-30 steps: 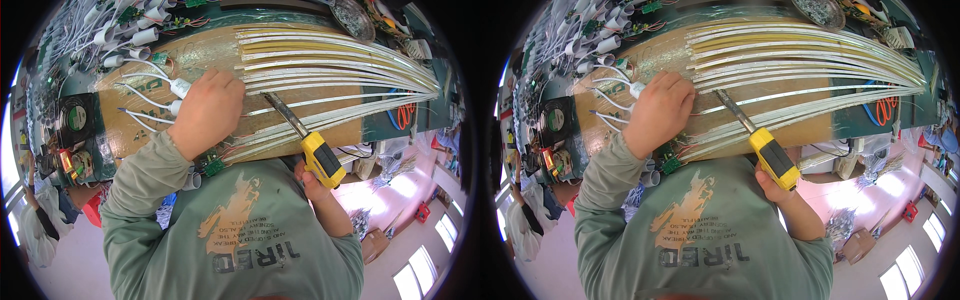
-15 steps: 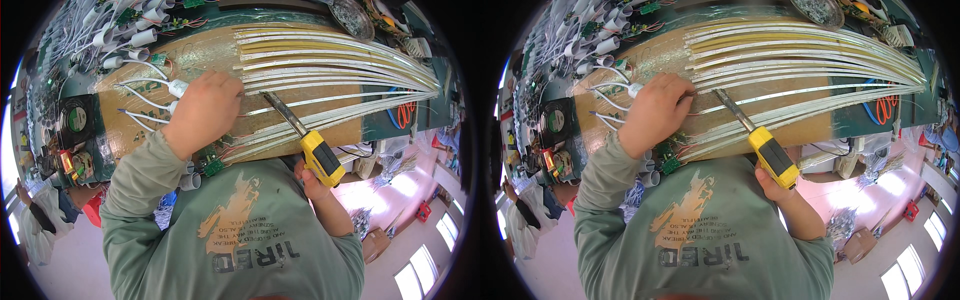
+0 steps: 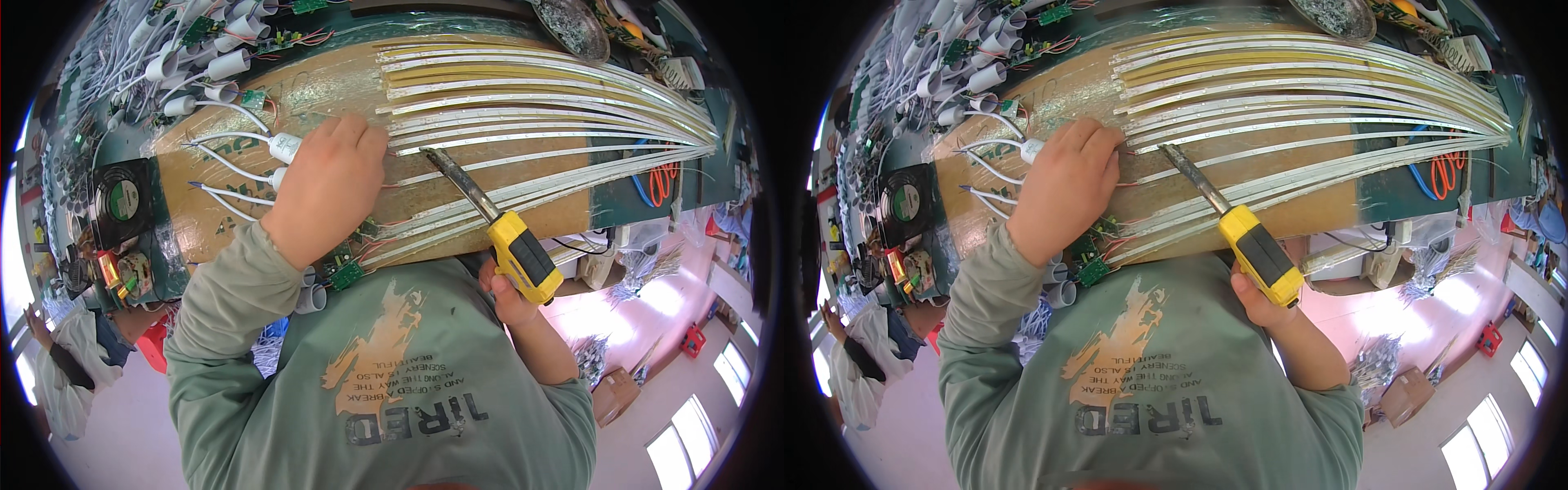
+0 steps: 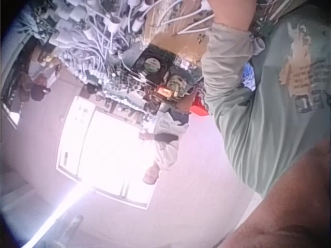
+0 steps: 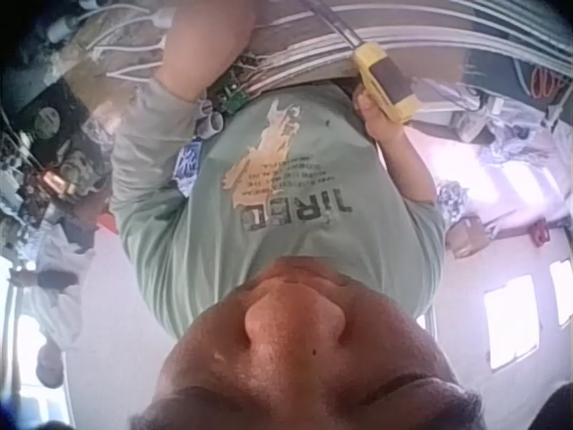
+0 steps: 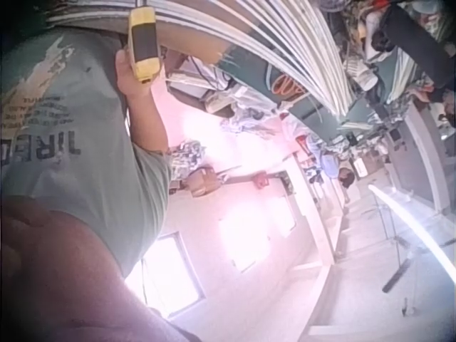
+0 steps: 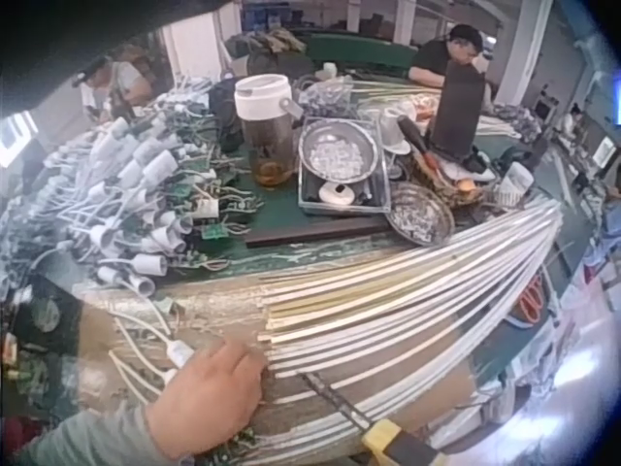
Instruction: The person solders wires to several LED strips using a soldering iron.
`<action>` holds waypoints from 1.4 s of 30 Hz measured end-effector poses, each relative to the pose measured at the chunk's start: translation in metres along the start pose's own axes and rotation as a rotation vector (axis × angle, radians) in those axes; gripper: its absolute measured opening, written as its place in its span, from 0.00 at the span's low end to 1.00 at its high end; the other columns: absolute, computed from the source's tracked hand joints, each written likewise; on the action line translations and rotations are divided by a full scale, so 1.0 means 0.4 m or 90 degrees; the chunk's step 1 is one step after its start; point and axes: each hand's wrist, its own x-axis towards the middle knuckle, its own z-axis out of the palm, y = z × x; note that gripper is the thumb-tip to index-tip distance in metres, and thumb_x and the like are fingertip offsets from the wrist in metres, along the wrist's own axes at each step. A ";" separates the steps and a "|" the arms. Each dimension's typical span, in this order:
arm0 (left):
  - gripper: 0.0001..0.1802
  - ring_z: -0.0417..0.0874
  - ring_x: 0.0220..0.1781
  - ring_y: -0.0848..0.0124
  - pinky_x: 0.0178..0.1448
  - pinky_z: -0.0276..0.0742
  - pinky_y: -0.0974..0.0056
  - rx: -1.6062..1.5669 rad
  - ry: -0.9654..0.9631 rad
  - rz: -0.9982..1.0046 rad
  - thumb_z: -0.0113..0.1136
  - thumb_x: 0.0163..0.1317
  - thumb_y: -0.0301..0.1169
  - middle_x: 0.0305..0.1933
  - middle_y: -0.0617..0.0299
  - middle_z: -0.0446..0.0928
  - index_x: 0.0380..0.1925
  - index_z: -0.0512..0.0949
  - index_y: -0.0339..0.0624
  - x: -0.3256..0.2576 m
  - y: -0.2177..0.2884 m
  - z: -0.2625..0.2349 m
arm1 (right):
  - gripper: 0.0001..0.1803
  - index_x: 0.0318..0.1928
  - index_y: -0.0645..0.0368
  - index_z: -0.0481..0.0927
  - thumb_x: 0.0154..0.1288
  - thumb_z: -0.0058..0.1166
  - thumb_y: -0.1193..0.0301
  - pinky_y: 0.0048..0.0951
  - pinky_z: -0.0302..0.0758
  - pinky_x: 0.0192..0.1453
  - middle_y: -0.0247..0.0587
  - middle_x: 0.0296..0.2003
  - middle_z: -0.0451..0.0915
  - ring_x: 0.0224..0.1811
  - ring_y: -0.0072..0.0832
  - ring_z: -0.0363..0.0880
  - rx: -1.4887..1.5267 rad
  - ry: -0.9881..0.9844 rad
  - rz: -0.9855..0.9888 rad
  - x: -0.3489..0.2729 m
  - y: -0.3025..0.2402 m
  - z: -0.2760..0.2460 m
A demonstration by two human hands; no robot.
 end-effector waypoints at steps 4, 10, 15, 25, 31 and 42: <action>0.07 0.79 0.43 0.49 0.49 0.76 0.52 -0.013 -0.020 -0.022 0.59 0.59 0.22 0.38 0.52 0.77 0.39 0.78 0.37 -0.002 -0.004 -0.004 | 0.09 0.43 0.61 0.81 0.64 0.60 0.72 0.31 0.72 0.38 0.37 0.32 0.80 0.35 0.32 0.78 0.017 0.009 0.002 0.000 0.000 0.003; 0.04 0.81 0.45 0.52 0.48 0.77 0.54 -0.111 0.001 -0.041 0.62 0.60 0.25 0.38 0.55 0.79 0.36 0.81 0.40 0.002 -0.011 -0.006 | 0.10 0.44 0.62 0.81 0.63 0.60 0.74 0.32 0.72 0.38 0.38 0.33 0.80 0.35 0.33 0.78 0.022 0.000 0.020 -0.006 0.014 -0.005; 0.04 0.81 0.45 0.52 0.48 0.77 0.54 -0.103 0.014 0.002 0.62 0.60 0.25 0.39 0.55 0.79 0.35 0.81 0.40 0.005 0.002 -0.007 | 0.11 0.45 0.62 0.81 0.61 0.60 0.73 0.32 0.72 0.39 0.37 0.32 0.80 0.35 0.32 0.78 -0.001 0.006 0.016 -0.004 0.012 -0.005; 0.03 0.80 0.42 0.53 0.48 0.77 0.54 -0.049 0.025 0.012 0.62 0.58 0.24 0.37 0.55 0.78 0.33 0.81 0.40 0.001 -0.004 0.016 | 0.09 0.41 0.61 0.81 0.61 0.61 0.72 0.33 0.72 0.38 0.37 0.30 0.79 0.33 0.33 0.78 -0.041 0.006 0.009 0.005 -0.001 0.002; 0.02 0.81 0.40 0.54 0.46 0.78 0.54 -0.068 0.031 -0.001 0.62 0.57 0.24 0.35 0.56 0.78 0.31 0.81 0.39 0.008 -0.001 0.019 | 0.11 0.42 0.61 0.82 0.62 0.63 0.68 0.32 0.74 0.37 0.38 0.31 0.80 0.32 0.34 0.80 -0.109 -0.025 -0.057 -0.001 0.015 -0.014; 0.03 0.82 0.39 0.53 0.44 0.79 0.54 -0.027 -0.007 -0.004 0.62 0.55 0.24 0.35 0.56 0.79 0.30 0.82 0.39 0.018 0.004 0.010 | 0.16 0.48 0.65 0.81 0.63 0.65 0.70 0.32 0.75 0.39 0.41 0.34 0.80 0.33 0.34 0.80 -0.022 -0.022 -0.056 0.010 0.001 0.017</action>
